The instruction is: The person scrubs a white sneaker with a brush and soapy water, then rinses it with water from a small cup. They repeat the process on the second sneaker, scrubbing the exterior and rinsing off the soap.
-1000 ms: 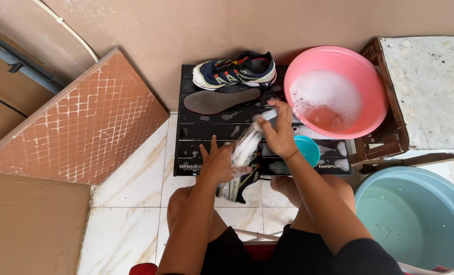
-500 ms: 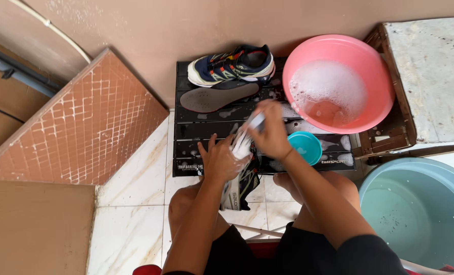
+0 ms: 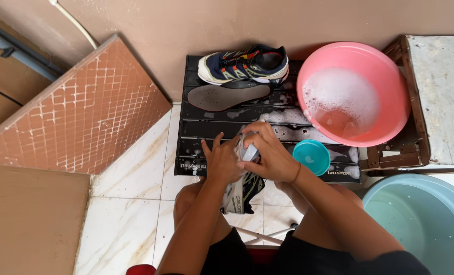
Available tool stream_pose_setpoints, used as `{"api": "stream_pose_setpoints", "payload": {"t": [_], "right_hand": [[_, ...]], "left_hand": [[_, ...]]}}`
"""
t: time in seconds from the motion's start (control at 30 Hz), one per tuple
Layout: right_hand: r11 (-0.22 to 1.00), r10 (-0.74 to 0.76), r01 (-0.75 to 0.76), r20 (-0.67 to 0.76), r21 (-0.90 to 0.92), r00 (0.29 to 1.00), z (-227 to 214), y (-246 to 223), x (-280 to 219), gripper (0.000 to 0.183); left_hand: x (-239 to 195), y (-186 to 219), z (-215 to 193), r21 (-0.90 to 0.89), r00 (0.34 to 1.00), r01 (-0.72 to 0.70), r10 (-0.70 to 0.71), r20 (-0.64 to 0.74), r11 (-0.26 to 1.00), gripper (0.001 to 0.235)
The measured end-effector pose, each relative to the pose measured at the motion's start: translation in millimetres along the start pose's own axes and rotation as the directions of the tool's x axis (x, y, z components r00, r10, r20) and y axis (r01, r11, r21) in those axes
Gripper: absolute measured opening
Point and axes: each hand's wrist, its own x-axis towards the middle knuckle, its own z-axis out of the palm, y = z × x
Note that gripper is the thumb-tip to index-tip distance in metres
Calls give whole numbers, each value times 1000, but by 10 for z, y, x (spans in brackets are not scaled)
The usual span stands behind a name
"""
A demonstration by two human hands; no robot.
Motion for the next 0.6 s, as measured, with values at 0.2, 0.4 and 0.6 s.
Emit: {"api": "stream_pose_setpoints", "payload": {"t": [0.2,0.4,0.6], "right_hand": [[974,204,-221,-218,-53,954,-71,717,-4,40],[975,215,-221,-200,-10,956,-102,738,-64,34],[999,16,-18,-36,-43,999,39,10,-19,44]], "left_hand": [[-108,272,-319,14,1000,-20,20,20,1000,81],[-136,324,-263,16,998,-55,56,-36,998,79],[27,-15,104,121,998,-51,53,-14,991,81]]}}
